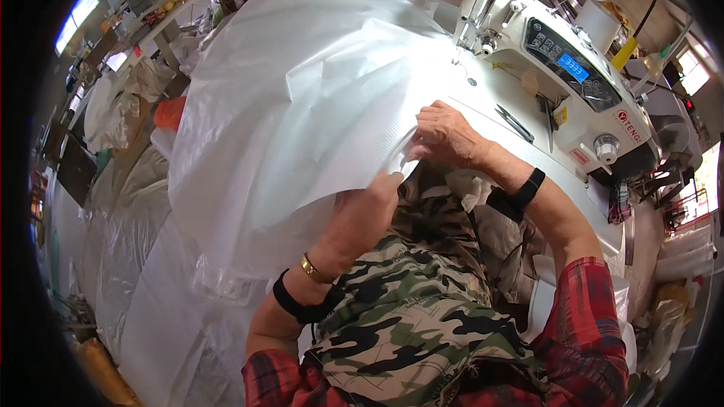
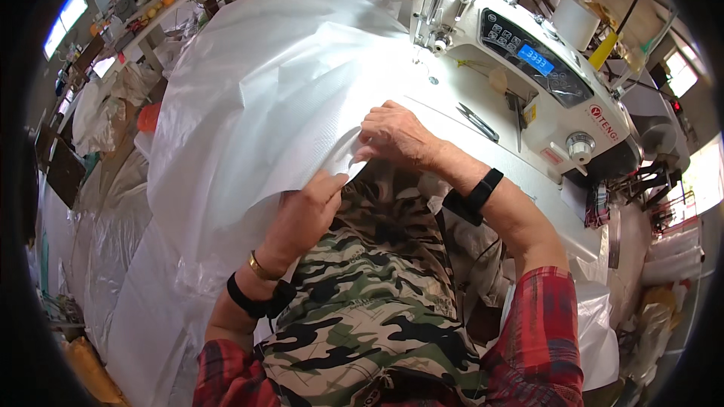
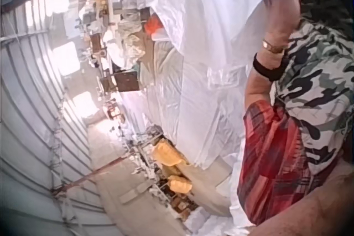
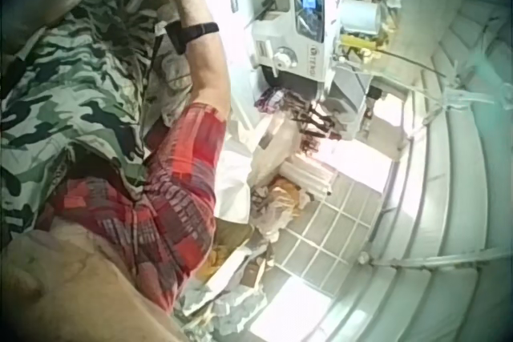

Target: Sewing large white plastic sheets using an industrial sewing machine.

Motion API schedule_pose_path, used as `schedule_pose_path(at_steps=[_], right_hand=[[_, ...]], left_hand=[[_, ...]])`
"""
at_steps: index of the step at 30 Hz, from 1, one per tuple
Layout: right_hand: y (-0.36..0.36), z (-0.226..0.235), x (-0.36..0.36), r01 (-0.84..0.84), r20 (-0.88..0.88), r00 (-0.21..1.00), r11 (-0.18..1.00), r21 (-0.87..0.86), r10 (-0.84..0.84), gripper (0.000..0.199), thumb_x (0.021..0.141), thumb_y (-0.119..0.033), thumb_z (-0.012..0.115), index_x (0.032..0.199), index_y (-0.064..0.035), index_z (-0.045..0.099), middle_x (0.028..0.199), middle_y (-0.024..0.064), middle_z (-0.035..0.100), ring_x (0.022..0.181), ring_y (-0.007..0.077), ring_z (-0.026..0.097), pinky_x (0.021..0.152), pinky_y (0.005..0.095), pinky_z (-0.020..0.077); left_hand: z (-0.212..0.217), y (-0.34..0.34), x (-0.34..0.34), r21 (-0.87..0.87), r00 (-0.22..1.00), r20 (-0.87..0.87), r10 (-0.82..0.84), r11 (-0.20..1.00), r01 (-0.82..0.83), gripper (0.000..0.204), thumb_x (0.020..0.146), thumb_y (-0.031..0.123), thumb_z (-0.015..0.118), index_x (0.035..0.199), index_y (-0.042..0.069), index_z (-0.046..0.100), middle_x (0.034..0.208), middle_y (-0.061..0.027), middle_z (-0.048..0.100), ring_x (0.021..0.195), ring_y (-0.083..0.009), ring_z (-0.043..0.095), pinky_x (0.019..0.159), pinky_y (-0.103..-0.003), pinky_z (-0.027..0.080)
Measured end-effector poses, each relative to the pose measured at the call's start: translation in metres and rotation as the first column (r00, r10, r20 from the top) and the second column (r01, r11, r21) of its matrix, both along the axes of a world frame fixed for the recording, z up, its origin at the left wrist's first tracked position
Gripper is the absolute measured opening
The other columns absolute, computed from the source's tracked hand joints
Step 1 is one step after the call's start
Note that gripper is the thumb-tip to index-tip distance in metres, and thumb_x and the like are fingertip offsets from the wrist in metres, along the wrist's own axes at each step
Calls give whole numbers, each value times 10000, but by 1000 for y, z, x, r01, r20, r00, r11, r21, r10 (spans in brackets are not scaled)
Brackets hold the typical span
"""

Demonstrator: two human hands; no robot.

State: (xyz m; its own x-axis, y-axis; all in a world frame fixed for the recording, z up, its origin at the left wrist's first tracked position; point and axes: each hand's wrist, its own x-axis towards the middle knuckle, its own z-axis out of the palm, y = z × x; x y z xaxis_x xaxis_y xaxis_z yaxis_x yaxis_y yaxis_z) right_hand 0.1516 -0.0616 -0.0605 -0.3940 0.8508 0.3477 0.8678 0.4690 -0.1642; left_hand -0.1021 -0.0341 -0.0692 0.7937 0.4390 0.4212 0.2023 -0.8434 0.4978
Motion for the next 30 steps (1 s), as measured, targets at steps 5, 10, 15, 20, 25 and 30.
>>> schedule_pose_path(at_steps=[5, 10, 15, 20, 25, 30], right_hand=[[15, 0, 29, 54, 123, 990, 996, 77, -63, 361, 776, -471, 730, 818, -134, 605, 766, 14, 594, 790, 199, 598, 851, 364, 420], [20, 5, 45, 104, 176, 979, 994, 32, -108, 421, 811, -526, 678, 909, -125, 598, 833, 32, 616, 891, 208, 606, 905, 383, 401], [25, 8, 61, 192, 122, 973, 980, 50, -197, 449, 789, -491, 702, 961, -91, 595, 858, 62, 600, 912, 258, 597, 932, 413, 419], [23, -9, 56, 493, 74, 855, 850, 187, -513, 516, 769, -473, 743, 985, -26, 599, 955, 131, 606, 955, 306, 585, 859, 423, 473], [7, -11, 42, 630, -21, 776, 772, 81, -631, 477, 799, -443, 733, 971, -11, 624, 947, 138, 625, 927, 316, 605, 834, 411, 486], [7, -15, 44, 625, -46, 778, 765, 154, -627, 431, 825, -427, 715, 956, -25, 632, 961, 131, 628, 946, 310, 600, 854, 405, 460]], left_hand=[[-9, 5, -4, -442, 999, 38, -19, 896, 34, 240, 926, 101, 570, 1123, -7, 654, 930, -135, 655, 757, -235, 615, 707, -326, 478], [-12, 9, -4, -323, 998, 46, -32, 945, 45, 238, 931, 98, 575, 1130, -8, 649, 911, -113, 641, 746, -218, 611, 690, -306, 475], [-29, 8, -3, -238, 994, 55, -94, 966, 104, 229, 912, 67, 589, 1122, -1, 653, 873, -121, 622, 759, -254, 615, 697, -337, 487], [-25, 5, 9, -55, 984, 10, -175, 983, 176, 189, 848, 59, 609, 1020, 5, 664, 846, -138, 603, 789, -319, 598, 728, -399, 489], [-54, 16, 22, 93, 970, 153, -186, 980, 173, 81, 813, 89, 625, 888, 71, 648, 783, -122, 588, 747, -311, 579, 714, -419, 481], [-82, 36, 37, 117, 966, 184, -181, 980, 161, 47, 811, 78, 614, 841, 99, 644, 768, -120, 586, 732, -305, 579, 711, -418, 482]])
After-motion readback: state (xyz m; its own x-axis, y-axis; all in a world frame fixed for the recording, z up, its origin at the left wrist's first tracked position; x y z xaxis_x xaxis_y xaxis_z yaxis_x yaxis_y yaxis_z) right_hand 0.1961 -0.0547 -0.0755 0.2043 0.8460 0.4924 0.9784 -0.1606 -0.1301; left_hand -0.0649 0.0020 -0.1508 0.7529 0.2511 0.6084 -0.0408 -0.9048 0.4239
